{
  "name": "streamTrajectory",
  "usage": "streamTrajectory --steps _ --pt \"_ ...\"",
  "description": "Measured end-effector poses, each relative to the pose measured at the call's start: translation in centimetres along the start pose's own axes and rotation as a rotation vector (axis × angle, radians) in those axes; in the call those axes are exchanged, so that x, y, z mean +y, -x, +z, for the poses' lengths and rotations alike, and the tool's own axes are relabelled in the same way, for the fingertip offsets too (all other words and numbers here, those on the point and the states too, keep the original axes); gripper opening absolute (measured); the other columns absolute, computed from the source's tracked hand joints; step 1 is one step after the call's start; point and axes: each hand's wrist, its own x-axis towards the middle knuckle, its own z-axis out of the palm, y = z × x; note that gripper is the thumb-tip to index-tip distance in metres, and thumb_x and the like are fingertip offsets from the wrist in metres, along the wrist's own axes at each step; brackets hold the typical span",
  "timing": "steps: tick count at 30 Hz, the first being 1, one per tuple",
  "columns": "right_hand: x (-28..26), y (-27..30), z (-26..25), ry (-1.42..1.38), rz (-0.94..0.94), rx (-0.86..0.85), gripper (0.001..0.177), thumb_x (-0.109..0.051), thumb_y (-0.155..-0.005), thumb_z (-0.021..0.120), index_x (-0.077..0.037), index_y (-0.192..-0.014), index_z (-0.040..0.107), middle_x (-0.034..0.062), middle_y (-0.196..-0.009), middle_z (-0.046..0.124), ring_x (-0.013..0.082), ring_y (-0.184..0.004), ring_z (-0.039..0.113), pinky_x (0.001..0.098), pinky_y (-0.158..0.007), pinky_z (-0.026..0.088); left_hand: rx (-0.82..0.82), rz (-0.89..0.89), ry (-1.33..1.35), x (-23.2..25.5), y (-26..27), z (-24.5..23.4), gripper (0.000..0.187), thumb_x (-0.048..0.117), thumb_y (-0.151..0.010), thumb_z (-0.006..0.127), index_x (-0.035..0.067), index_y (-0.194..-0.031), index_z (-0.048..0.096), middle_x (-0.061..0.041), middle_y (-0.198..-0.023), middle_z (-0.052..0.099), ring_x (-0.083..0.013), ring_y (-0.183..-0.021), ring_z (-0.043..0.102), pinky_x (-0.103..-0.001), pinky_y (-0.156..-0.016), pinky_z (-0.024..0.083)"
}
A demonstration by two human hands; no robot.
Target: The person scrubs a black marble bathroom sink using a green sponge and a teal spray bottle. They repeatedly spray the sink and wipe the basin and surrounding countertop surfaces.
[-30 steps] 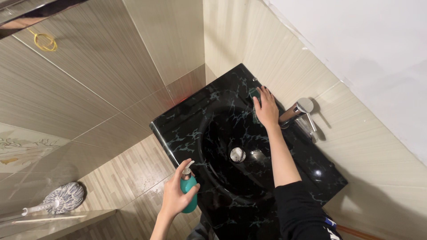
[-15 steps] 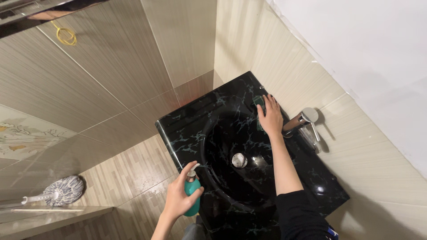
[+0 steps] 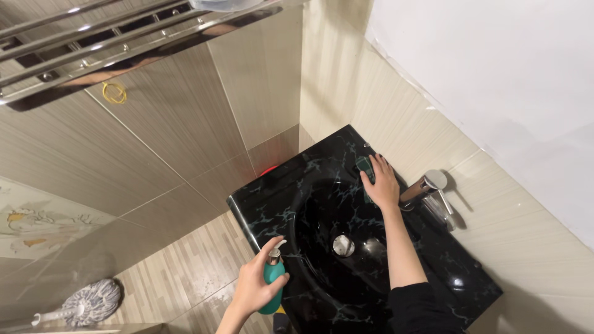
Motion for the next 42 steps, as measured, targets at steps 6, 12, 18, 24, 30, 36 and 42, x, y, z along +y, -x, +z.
streamTrajectory --steps 6,12,18,24,30,36,42 --pt "-1.3 0.1 -0.5 0.020 0.042 -0.001 0.058 -0.041 -0.098 0.059 -0.016 -0.149 0.052 0.0104 -0.157 0.049 0.0323 -0.145 0.044 0.0434 -0.118 0.036 -0.006 0.079 0.021 -0.2 -1.2 -2.6 0.083 0.020 -0.066 0.078 0.025 -0.145 0.053 -0.005 -0.080 0.064 -0.0229 -0.073 0.074 -0.037 -0.071 0.058" --pt "-1.3 0.4 -0.4 0.032 0.024 0.022 0.057 -0.040 -0.097 0.060 -0.015 -0.149 0.053 0.0107 -0.156 0.050 0.0325 -0.144 0.046 0.0436 -0.118 0.038 0.053 0.125 -0.015 -1.2 -1.8 -4.1 0.082 0.020 -0.066 0.077 0.025 -0.144 0.054 -0.004 -0.081 0.066 -0.0237 -0.073 0.073 -0.037 -0.073 0.058" --pt "-0.7 0.2 0.1 0.061 0.019 -0.002 0.058 -0.040 -0.099 0.058 -0.013 -0.150 0.051 0.0122 -0.156 0.050 0.0333 -0.144 0.044 0.0424 -0.118 0.037 0.062 0.099 0.043 -1.4 -2.2 -4.1 0.082 0.018 -0.065 0.077 0.025 -0.144 0.054 -0.005 -0.079 0.066 -0.0233 -0.070 0.072 -0.037 -0.072 0.058" --pt "1.4 -0.7 1.3 0.113 -0.086 -0.082 0.060 -0.040 -0.104 0.051 -0.006 -0.153 0.045 0.0147 -0.160 0.043 0.0317 -0.150 0.037 0.0421 -0.122 0.032 0.032 0.102 0.042 -1.2 -2.3 -3.2 0.081 0.019 -0.067 0.077 0.025 -0.144 0.055 -0.003 -0.079 0.065 -0.0220 -0.069 0.072 -0.036 -0.069 0.058" --pt "1.4 -1.6 1.3 0.052 -0.091 -0.113 0.059 -0.040 -0.103 0.052 -0.009 -0.153 0.045 0.0137 -0.160 0.043 0.0312 -0.149 0.037 0.0417 -0.121 0.033 0.057 0.086 0.052 -1.2 -1.7 -2.3 0.082 0.019 -0.065 0.077 0.025 -0.144 0.055 -0.005 -0.078 0.061 -0.0230 -0.067 0.070 -0.038 -0.068 0.057" --pt "-0.1 -2.0 2.5 0.021 0.011 -0.070 0.058 -0.040 -0.100 0.056 -0.014 -0.151 0.049 0.0095 -0.160 0.045 0.0310 -0.149 0.038 0.0419 -0.118 0.037 0.094 0.103 0.076 -1.6 -1.5 -2.2 0.081 0.019 -0.066 0.076 0.024 -0.143 0.055 -0.003 -0.080 0.065 -0.0207 -0.070 0.073 -0.036 -0.070 0.059" --pt "-3.2 -1.7 3.1 -0.004 0.001 -0.098 0.057 -0.041 -0.099 0.056 -0.017 -0.151 0.050 0.0072 -0.159 0.046 0.0304 -0.147 0.039 0.0422 -0.118 0.036 0.151 0.164 0.086 -1.7 -1.1 -2.6 0.080 0.016 -0.067 0.077 0.021 -0.144 0.055 -0.004 -0.080 0.066 -0.0198 -0.072 0.071 -0.035 -0.071 0.058"
